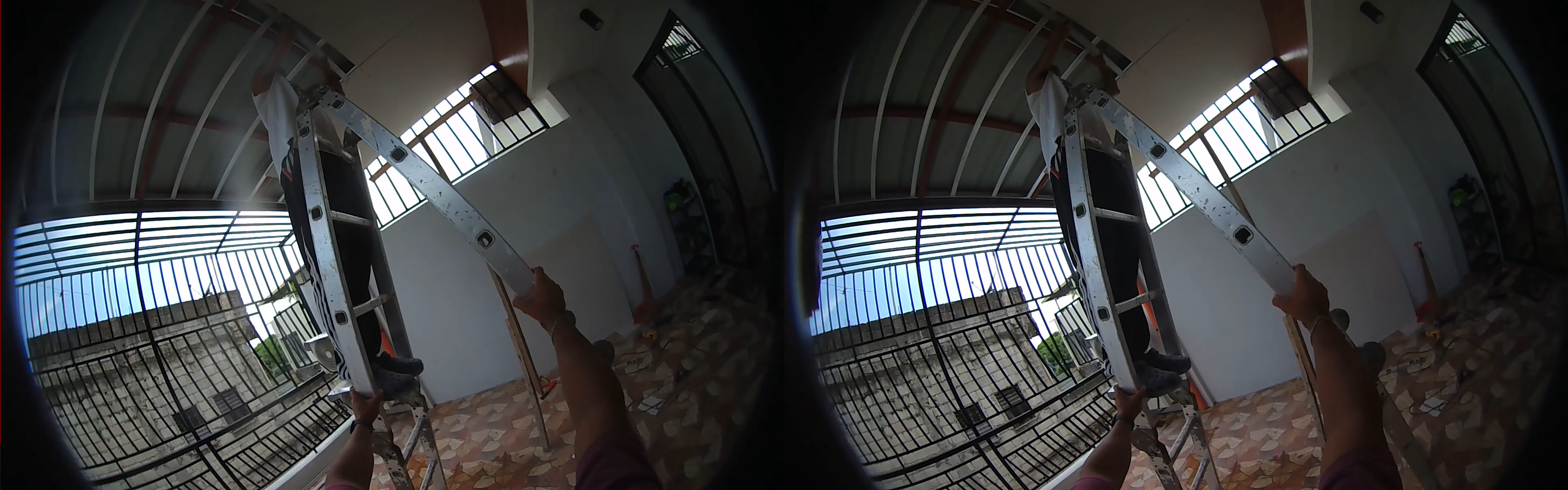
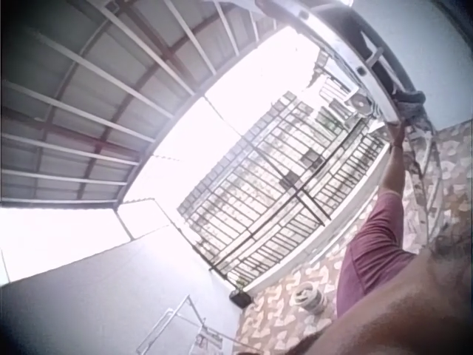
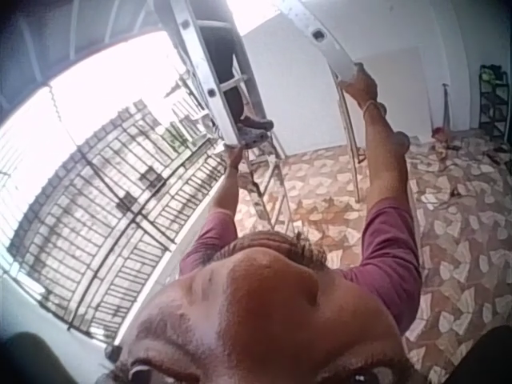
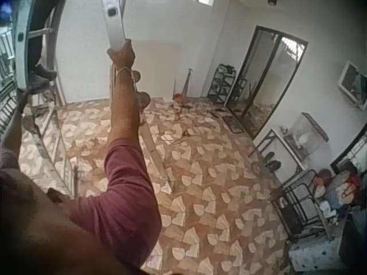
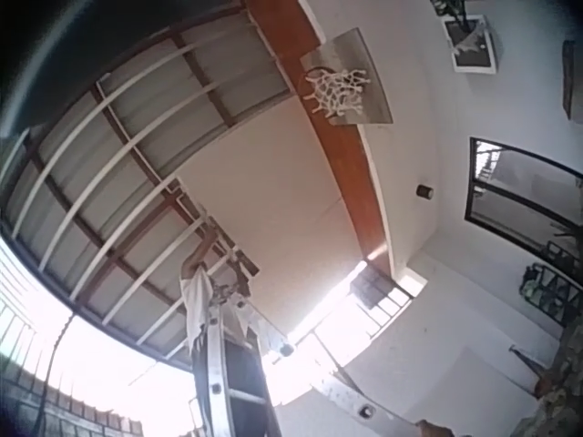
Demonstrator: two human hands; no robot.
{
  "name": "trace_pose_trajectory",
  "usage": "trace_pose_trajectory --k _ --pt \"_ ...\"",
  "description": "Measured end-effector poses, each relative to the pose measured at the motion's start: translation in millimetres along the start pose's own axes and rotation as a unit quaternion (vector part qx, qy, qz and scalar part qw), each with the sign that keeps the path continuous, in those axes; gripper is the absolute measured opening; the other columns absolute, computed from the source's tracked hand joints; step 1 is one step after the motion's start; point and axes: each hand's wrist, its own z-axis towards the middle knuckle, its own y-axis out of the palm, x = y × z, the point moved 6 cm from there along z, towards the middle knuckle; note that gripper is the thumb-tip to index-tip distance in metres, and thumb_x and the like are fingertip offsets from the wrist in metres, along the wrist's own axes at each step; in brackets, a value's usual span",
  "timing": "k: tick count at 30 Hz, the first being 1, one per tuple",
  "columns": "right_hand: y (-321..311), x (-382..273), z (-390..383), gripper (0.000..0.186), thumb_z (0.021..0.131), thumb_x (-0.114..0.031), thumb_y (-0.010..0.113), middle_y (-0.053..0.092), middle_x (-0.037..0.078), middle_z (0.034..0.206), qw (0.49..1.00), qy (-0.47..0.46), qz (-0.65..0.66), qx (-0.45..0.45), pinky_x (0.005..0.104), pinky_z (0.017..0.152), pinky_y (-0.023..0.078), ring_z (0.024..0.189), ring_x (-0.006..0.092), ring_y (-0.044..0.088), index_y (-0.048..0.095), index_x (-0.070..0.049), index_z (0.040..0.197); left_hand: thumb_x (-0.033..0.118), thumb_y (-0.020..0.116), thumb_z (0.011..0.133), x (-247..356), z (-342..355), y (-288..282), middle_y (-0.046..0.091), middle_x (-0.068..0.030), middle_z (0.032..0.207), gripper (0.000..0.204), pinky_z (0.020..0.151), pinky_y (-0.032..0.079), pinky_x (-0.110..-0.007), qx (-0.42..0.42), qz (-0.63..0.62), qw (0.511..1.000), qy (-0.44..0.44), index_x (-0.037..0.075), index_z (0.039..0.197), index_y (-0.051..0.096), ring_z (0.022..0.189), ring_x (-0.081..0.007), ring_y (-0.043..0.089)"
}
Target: Assist a co-worker in installing metal ceiling tracks by steadying the ladder and handing up materials and tools.
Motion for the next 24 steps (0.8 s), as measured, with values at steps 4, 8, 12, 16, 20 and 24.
trace_pose_trajectory --k 4,8,12,16,20,24 --pt "1.1 -1.2 0.5 0.064 0.058 -0.025 0.069 0.056 0.018 0.103 1.000 -0.001 0.004 0.000 0.0400 0.083 0.045 0.096 0.0335 0.055 0.042 -0.001 0.111 0.029 0.075 0.060 -8.1 3.9 2.7 0.055 -0.0179 0.093 0.065 0.072 0.047 -0.037 -0.008 -0.003 1.000 0.006 -0.002 0.103 0.039 0.082 -0.0262 0.056" --pt "0.5 -0.9 0.2 0.064 0.056 -0.023 0.071 0.057 0.020 0.098 0.999 -0.024 0.016 0.023 0.0412 0.078 0.046 0.091 0.0344 0.057 0.042 -0.001 0.109 0.029 0.075 0.060 -16.0 7.8 4.7 0.055 -0.0175 0.091 0.064 0.072 0.046 -0.037 -0.001 -0.006 1.000 0.019 -0.003 0.101 0.037 0.082 -0.0258 0.056" --pt "0.5 -1.8 -1.1 0.064 0.058 -0.025 0.069 0.056 0.018 0.101 1.000 -0.012 0.005 0.003 0.0397 0.082 0.046 0.094 0.0331 0.056 0.042 -0.001 0.111 0.032 0.075 0.059 -11.7 3.4 2.3 0.056 -0.0222 0.100 0.073 0.079 0.045 -0.039 -0.012 -0.013 1.000 -0.022 -0.002 0.111 0.038 0.091 -0.0333 0.056" --pt "0.9 2.0 0.1 0.065 0.058 -0.025 0.069 0.056 0.018 0.100 1.000 -0.008 -0.009 0.002 0.0401 0.080 0.047 0.092 0.0332 0.057 0.042 -0.001 0.111 0.032 0.075 0.058 3.1 -0.8 -0.5 0.056 -0.0226 0.100 0.073 0.079 0.045 -0.039 -0.017 -0.004 1.000 -0.019 -0.002 0.111 0.038 0.092 -0.0333 0.056" --pt "0.3 -2.3 -0.3 0.065 0.058 -0.025 0.070 0.057 0.018 0.101 1.000 -0.014 -0.013 0.008 0.0403 0.080 0.047 0.092 0.0332 0.057 0.042 -0.001 0.111 0.032 0.076 0.058 -0.4 0.1 -1.9 0.056 -0.0230 0.101 0.075 0.080 0.045 -0.040 -0.012 0.005 1.000 -0.028 -0.003 0.112 0.038 0.093 -0.0334 0.056" --pt "1.5 -1.9 -0.4 0.065 0.058 -0.025 0.070 0.057 0.019 0.101 1.000 -0.007 -0.012 0.005 0.0404 0.081 0.047 0.092 0.0336 0.057 0.042 -0.001 0.111 0.032 0.076 0.057 -3.9 1.9 -0.6 0.055 -0.0230 0.102 0.075 0.080 0.044 -0.041 -0.017 -0.004 0.999 -0.027 -0.003 0.112 0.038 0.094 -0.0339 0.056"
